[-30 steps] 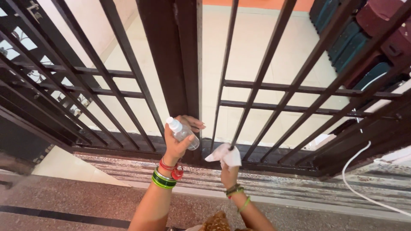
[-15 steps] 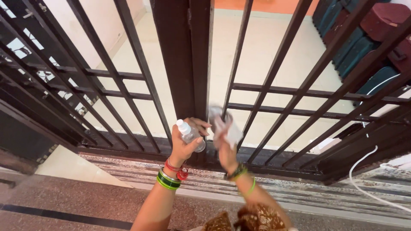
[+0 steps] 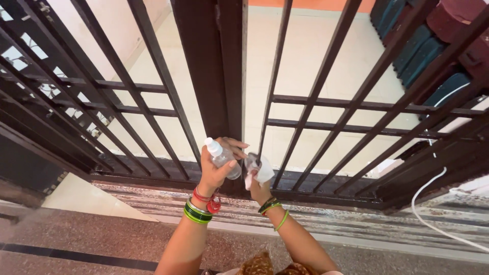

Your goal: The person cleans a dark brown metal railing using a spray bottle and a white cloth. They repeatedly spray the cleaning solution onto the horizontal bars and wipe them down with the cloth, moving systematically along the railing.

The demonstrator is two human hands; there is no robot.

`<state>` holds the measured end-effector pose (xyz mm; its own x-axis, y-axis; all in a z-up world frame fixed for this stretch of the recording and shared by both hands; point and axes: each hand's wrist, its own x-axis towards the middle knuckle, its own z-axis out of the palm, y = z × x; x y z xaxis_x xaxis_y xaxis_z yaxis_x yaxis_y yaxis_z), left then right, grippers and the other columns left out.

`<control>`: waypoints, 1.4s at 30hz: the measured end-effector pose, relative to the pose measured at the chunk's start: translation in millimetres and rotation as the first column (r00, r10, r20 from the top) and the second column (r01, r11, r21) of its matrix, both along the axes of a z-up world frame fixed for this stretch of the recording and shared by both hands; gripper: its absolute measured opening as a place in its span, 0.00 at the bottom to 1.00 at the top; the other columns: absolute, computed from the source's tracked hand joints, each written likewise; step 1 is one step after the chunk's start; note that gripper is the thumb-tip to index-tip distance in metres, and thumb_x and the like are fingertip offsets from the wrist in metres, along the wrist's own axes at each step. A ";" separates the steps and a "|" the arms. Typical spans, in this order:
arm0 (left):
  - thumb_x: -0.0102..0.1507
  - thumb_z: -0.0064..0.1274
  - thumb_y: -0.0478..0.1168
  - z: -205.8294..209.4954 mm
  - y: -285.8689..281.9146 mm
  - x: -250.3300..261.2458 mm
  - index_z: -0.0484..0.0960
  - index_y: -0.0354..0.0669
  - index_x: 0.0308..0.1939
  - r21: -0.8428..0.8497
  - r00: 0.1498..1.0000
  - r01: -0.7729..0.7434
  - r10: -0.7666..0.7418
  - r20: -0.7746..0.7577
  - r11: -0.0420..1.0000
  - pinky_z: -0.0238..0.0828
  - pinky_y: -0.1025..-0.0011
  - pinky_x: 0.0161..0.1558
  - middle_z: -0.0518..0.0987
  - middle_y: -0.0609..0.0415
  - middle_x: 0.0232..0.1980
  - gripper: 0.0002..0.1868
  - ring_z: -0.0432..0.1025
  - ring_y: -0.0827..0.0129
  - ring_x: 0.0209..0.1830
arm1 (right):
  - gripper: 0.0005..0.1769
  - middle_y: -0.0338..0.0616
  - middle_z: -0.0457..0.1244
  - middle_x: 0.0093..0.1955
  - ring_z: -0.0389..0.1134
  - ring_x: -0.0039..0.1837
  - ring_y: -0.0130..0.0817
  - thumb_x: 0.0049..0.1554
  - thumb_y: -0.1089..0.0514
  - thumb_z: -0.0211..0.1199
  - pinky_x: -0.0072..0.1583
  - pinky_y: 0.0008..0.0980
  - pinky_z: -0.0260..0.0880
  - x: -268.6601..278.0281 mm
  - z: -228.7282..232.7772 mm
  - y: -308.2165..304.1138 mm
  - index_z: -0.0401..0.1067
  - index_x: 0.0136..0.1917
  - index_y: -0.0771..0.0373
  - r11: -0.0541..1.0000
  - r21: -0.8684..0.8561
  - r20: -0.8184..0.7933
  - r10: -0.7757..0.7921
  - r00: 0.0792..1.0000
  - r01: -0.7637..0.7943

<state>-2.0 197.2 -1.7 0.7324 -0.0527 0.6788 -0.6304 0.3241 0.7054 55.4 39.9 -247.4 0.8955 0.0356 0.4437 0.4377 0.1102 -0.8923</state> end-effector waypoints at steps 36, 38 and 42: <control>0.61 0.63 0.42 3.3 -8.3 -1.6 0.74 0.33 0.38 -0.009 0.992 -0.091 0.092 0.090 0.996 0.81 0.65 0.44 0.82 0.35 0.43 0.16 0.81 0.59 0.41 | 0.37 0.61 0.48 0.77 0.54 0.76 0.65 0.58 0.62 0.57 0.74 0.57 0.59 -42.3 212.4 -69.0 0.54 0.77 0.73 0.503 -0.459 0.782 -0.163 0.602 0.732; 0.61 0.62 0.42 4.1 -8.7 -2.1 0.74 0.33 0.38 -0.019 0.994 -0.085 0.086 0.069 0.996 0.81 0.65 0.43 0.82 0.34 0.44 0.16 0.81 0.59 0.39 | 0.35 0.57 0.51 0.75 0.59 0.73 0.60 0.59 0.65 0.56 0.71 0.52 0.66 -42.1 178.0 -71.0 0.54 0.78 0.73 0.575 -0.493 0.724 -0.145 0.674 0.653; 0.61 0.62 0.42 4.1 -10.9 -1.9 0.73 0.32 0.38 -0.029 0.994 -0.089 0.090 0.059 0.996 0.81 0.66 0.42 0.82 0.34 0.43 0.16 0.81 0.59 0.39 | 0.37 0.54 0.55 0.74 0.61 0.73 0.56 0.58 0.68 0.55 0.71 0.49 0.69 -52.1 108.7 -73.6 0.52 0.79 0.71 0.606 -0.556 0.650 -0.109 0.752 0.569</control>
<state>-3.9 186.3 2.5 0.6910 0.0294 0.7222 -0.6989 0.2824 0.6572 3.2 -33.7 -138.7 0.5454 0.2740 0.7921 0.6896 -0.6839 -0.2382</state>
